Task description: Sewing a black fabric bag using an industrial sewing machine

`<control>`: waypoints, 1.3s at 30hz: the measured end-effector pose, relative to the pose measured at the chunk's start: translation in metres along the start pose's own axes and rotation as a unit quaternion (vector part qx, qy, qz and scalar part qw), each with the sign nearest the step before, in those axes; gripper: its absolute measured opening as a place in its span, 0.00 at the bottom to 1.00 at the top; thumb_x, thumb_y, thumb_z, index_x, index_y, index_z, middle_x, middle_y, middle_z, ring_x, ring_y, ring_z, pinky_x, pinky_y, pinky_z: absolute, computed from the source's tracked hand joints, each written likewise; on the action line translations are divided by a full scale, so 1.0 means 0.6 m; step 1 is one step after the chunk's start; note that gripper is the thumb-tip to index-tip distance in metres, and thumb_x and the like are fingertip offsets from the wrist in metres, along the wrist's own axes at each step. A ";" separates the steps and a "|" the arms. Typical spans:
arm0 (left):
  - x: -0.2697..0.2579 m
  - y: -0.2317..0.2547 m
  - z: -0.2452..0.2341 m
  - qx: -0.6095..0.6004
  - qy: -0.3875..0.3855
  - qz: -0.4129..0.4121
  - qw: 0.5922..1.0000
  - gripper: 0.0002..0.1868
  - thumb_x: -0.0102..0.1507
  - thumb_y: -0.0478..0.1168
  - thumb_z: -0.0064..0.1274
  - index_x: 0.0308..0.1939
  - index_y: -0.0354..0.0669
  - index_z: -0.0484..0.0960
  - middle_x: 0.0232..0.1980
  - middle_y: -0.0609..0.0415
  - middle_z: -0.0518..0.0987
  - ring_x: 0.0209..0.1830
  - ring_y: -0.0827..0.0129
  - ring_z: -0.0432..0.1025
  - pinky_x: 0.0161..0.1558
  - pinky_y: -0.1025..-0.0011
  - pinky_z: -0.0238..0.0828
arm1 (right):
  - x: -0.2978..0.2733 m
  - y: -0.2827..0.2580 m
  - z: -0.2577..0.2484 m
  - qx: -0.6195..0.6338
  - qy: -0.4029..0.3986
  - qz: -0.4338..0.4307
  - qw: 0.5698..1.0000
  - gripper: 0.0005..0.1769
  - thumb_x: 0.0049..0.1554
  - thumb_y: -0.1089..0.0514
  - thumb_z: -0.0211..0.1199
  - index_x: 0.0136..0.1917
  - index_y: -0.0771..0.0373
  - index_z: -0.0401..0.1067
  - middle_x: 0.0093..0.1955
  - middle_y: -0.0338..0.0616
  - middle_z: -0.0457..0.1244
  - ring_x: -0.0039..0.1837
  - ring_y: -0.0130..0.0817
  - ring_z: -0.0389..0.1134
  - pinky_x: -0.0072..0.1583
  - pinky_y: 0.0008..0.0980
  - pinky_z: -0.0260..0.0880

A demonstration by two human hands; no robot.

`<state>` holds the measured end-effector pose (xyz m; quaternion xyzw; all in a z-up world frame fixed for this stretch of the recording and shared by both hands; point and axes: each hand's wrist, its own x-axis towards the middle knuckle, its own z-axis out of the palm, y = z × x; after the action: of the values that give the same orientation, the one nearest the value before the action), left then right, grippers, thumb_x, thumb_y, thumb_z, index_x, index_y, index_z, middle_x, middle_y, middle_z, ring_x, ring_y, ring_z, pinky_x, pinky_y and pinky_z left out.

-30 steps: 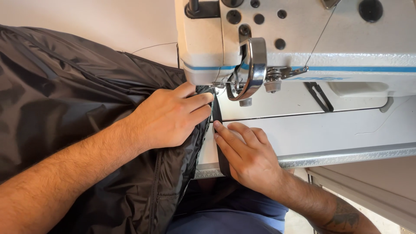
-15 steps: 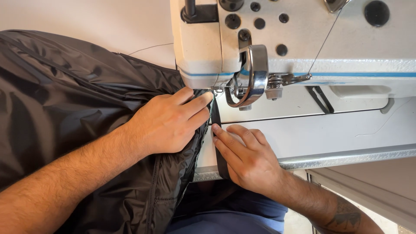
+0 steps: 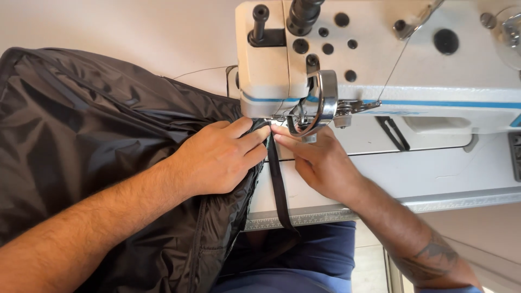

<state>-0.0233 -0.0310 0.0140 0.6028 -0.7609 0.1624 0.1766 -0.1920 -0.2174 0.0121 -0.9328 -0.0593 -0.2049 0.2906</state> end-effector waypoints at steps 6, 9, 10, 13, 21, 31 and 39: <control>-0.022 0.004 0.014 -0.012 0.027 0.018 0.999 0.10 0.62 0.39 0.41 0.41 0.46 0.78 0.36 0.52 0.74 0.48 0.51 0.70 0.34 0.65 0.67 | -0.012 -0.001 0.012 -0.081 -0.014 -0.036 0.996 0.27 0.53 0.68 0.57 0.64 0.54 0.77 0.66 0.39 0.70 0.54 0.47 0.69 0.56 0.37 0.64; -0.026 0.008 0.009 -0.016 0.051 0.032 0.998 0.11 0.63 0.37 0.39 0.41 0.43 0.78 0.37 0.50 0.74 0.46 0.50 0.69 0.34 0.65 0.66 | -0.021 -0.010 0.020 -0.127 -0.010 -0.039 0.991 0.29 0.54 0.67 0.56 0.66 0.49 0.77 0.72 0.36 0.66 0.54 0.43 0.66 0.56 0.35 0.64; -0.027 0.008 0.006 -0.016 0.052 0.033 0.998 0.11 0.63 0.37 0.39 0.41 0.43 0.78 0.37 0.50 0.74 0.46 0.50 0.69 0.34 0.65 0.66 | -0.024 -0.007 0.024 -0.128 -0.009 -0.039 0.991 0.29 0.54 0.67 0.56 0.66 0.49 0.77 0.72 0.36 0.66 0.54 0.43 0.66 0.56 0.35 0.64; -0.031 0.011 0.002 -0.015 0.060 0.040 0.997 0.11 0.64 0.37 0.39 0.41 0.43 0.79 0.37 0.51 0.74 0.46 0.50 0.70 0.35 0.65 0.67 | -0.041 0.001 0.037 -0.184 -0.012 -0.056 0.981 0.31 0.52 0.67 0.58 0.66 0.44 0.76 0.72 0.32 0.66 0.55 0.42 0.64 0.56 0.36 0.63; -0.033 0.003 -0.009 -0.007 0.098 0.098 0.990 0.09 0.62 0.36 0.42 0.40 0.40 0.78 0.39 0.50 0.75 0.39 0.54 0.70 0.35 0.64 0.66 | -0.046 -0.013 0.036 -0.200 -0.034 -0.074 0.976 0.27 0.56 0.65 0.57 0.68 0.49 0.75 0.75 0.30 0.63 0.59 0.38 0.65 0.56 0.33 0.61; -0.028 -0.023 -0.006 -0.033 0.085 0.095 0.991 0.11 0.63 0.37 0.39 0.42 0.39 0.77 0.42 0.50 0.72 0.41 0.55 0.68 0.35 0.64 0.65 | -0.040 -0.002 0.037 -0.205 -0.045 -0.080 0.974 0.23 0.61 0.63 0.53 0.68 0.52 0.74 0.76 0.31 0.62 0.58 0.36 0.64 0.58 0.30 0.61; -0.022 -0.067 0.012 -0.078 0.065 0.132 0.986 0.13 0.64 0.36 0.34 0.41 0.40 0.77 0.44 0.50 0.74 0.44 0.53 0.69 0.38 0.63 0.66 | -0.030 0.012 0.049 -0.246 -0.037 -0.108 0.963 0.20 0.65 0.59 0.51 0.68 0.52 0.72 0.76 0.37 0.61 0.62 0.35 0.63 0.59 0.31 0.60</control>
<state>0.0182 -0.0320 0.0030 0.4696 -0.8309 0.1638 0.2494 -0.1966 -0.2064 -0.0214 -0.9705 -0.1177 -0.2087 0.0258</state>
